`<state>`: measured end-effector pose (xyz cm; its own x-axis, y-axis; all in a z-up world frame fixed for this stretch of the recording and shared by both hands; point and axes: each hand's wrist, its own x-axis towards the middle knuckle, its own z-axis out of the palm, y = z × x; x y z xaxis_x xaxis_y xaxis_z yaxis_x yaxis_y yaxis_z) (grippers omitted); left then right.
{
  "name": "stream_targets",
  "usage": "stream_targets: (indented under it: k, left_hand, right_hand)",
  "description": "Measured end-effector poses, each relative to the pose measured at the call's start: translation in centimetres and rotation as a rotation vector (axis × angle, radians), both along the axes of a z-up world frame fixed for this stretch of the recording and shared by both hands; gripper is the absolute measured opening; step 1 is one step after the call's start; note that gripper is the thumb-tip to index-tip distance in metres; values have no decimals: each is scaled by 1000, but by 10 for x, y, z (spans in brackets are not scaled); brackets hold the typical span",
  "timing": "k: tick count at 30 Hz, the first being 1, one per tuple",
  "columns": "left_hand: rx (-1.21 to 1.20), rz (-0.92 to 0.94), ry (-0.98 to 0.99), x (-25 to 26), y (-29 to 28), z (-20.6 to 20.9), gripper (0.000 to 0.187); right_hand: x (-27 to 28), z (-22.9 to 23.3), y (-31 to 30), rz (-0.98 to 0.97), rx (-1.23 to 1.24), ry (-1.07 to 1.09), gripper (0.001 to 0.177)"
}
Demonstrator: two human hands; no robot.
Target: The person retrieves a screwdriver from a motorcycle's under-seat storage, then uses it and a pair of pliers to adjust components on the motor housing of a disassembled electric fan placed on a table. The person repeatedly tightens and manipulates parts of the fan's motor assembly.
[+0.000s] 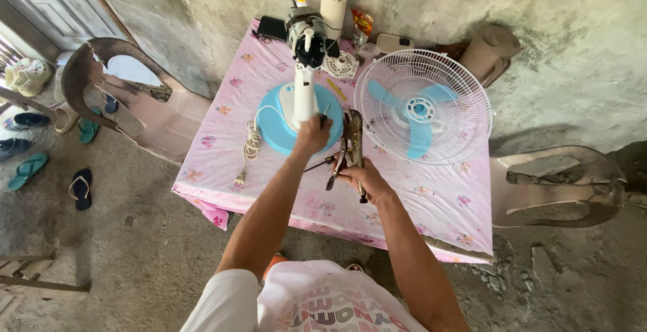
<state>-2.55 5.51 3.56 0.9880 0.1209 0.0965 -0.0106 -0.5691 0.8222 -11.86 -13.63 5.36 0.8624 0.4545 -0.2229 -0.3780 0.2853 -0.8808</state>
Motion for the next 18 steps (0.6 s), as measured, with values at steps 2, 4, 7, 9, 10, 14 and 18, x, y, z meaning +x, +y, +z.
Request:
stream_targets:
  k: [2,4,7,9,10,14,18]
  left_hand:
    - [48,-78,-48,-2,10,1,32]
    - [84,-165,-108,-2,15,11,31]
    - [107,-246,-167,-10,15,25,22]
    - [109,-218,-168,-15,12,37,22]
    - [96,-193,-188,-17,12,42,22]
    - [42,-160,-227,-25,11,60,24]
    - [22,-195,-176,-32,11,68,27]
  right_hand:
    - [2,1,-1,2,-123,-32,38]
    - [6,2,-2,1,-243,-107,36]
    - [6,-1,-5,6,-416,-234,26]
    - [8,-3,-6,16,-519,-289,20]
    - [9,-5,-6,9,-516,-289,21]
    - [15,-9,-6,-10,-491,-305,24]
    - [13,-11,-7,8,-555,-343,18]
